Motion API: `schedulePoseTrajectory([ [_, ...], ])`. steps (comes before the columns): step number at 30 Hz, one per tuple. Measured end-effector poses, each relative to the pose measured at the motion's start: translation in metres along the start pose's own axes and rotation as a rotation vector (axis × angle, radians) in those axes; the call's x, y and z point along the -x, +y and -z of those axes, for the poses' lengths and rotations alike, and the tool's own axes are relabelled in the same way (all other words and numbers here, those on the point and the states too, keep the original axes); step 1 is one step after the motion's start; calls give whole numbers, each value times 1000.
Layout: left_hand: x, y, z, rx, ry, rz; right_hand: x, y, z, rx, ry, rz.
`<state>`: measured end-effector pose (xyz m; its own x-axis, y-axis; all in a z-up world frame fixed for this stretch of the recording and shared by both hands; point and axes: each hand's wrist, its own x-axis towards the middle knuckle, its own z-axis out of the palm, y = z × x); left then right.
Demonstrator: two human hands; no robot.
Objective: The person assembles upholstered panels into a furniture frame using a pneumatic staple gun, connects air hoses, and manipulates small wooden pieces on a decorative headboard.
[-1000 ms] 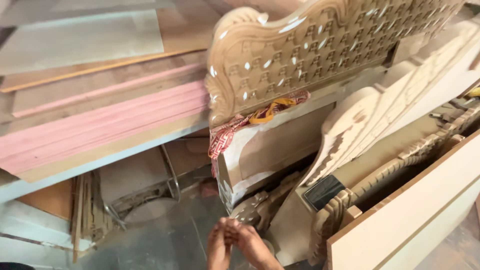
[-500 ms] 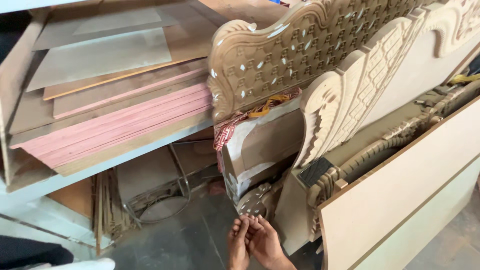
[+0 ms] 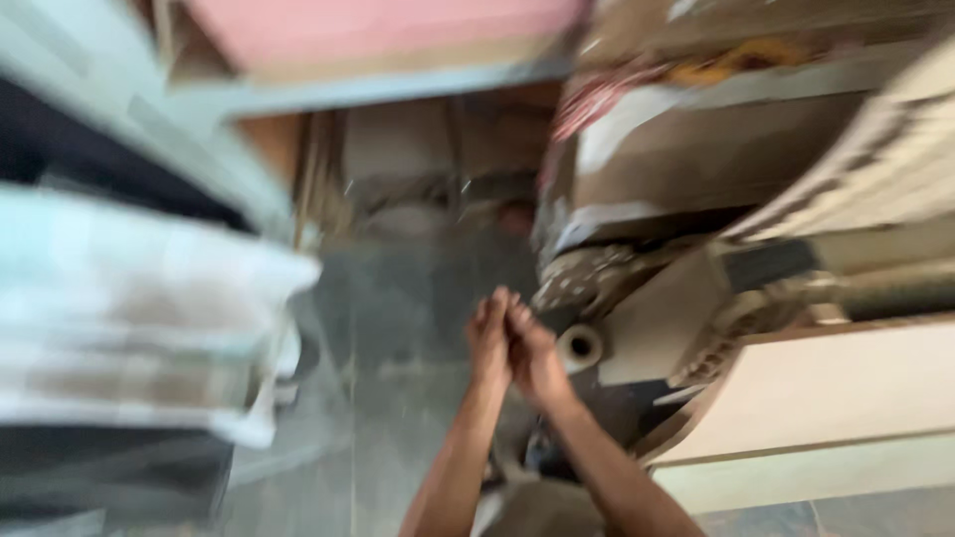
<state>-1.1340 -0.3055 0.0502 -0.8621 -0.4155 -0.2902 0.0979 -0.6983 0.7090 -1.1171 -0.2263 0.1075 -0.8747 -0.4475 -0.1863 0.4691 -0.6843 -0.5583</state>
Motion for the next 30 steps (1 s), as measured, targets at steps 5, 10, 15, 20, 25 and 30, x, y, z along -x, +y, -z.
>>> schedulePoseTrajectory([
  [5, -14, 12, -31, 2, 92, 8, -18, -20, 0, 98, -122, 43],
  [10, -33, 9, -66, 129, 138, 80, -42, -51, 6, 150, -77, 35],
  [15, -71, -19, -70, 31, 157, 160, -70, -60, 36, 93, 5, 7],
  [20, -119, -37, -72, 80, -31, 380, -115, -80, 78, 61, 155, -39],
  [25, -176, -20, -125, -17, -358, 415, -182, -136, 99, 128, 64, 90],
  [30, -252, 4, -225, -93, -624, 404, -249, -201, 83, -63, 183, 307],
])
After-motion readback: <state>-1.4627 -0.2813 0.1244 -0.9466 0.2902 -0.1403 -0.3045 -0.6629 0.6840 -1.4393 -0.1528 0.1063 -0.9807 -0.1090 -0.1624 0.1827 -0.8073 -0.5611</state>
